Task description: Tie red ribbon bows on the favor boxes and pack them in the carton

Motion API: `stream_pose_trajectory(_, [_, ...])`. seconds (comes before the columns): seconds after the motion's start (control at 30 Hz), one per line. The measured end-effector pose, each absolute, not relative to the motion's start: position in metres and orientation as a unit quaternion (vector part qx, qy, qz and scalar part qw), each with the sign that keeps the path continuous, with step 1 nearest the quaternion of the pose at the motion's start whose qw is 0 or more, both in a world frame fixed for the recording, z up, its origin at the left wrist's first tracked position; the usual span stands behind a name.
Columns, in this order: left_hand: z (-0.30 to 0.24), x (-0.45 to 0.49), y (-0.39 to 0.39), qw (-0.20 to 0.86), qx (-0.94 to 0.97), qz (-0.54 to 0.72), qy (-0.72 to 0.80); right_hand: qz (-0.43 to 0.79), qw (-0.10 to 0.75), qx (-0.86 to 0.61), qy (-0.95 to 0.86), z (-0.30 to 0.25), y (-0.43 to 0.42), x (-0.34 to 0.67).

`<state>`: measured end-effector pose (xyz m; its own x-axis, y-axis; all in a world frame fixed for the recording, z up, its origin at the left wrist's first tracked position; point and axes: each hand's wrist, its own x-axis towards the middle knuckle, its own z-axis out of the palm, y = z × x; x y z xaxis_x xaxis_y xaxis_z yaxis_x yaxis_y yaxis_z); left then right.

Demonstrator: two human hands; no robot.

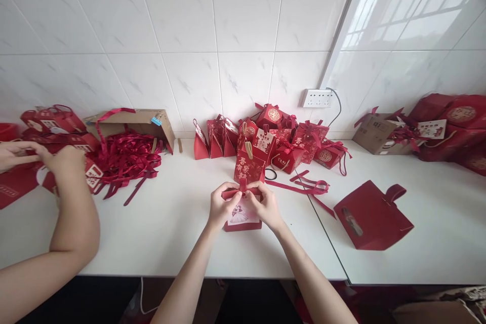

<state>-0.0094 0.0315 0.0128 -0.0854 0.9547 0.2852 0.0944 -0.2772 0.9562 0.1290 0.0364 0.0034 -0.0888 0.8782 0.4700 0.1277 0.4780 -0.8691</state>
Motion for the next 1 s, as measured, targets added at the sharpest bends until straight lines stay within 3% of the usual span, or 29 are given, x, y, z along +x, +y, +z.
stream_pose_trajectory(0.37, [0.024,-0.012,0.03,0.404,0.601,0.527,0.445,0.334,0.562,-0.377,-0.657,-0.001,0.04,0.13])
stream_pose_trajectory(0.57, [0.034,-0.019,0.036,0.275,0.689,0.477,0.471,0.347,0.56,-0.377,-0.651,0.0,0.039,0.13])
stream_pose_trajectory(0.7, [0.028,-0.016,0.036,0.253,0.682,0.498,0.472,0.363,0.556,-0.383,-0.643,0.002,0.039,0.13])
stream_pose_trajectory(1.0, [0.014,-0.014,0.03,0.35,0.591,0.546,0.48,0.391,0.56,-0.39,-0.618,0.004,0.039,0.128])
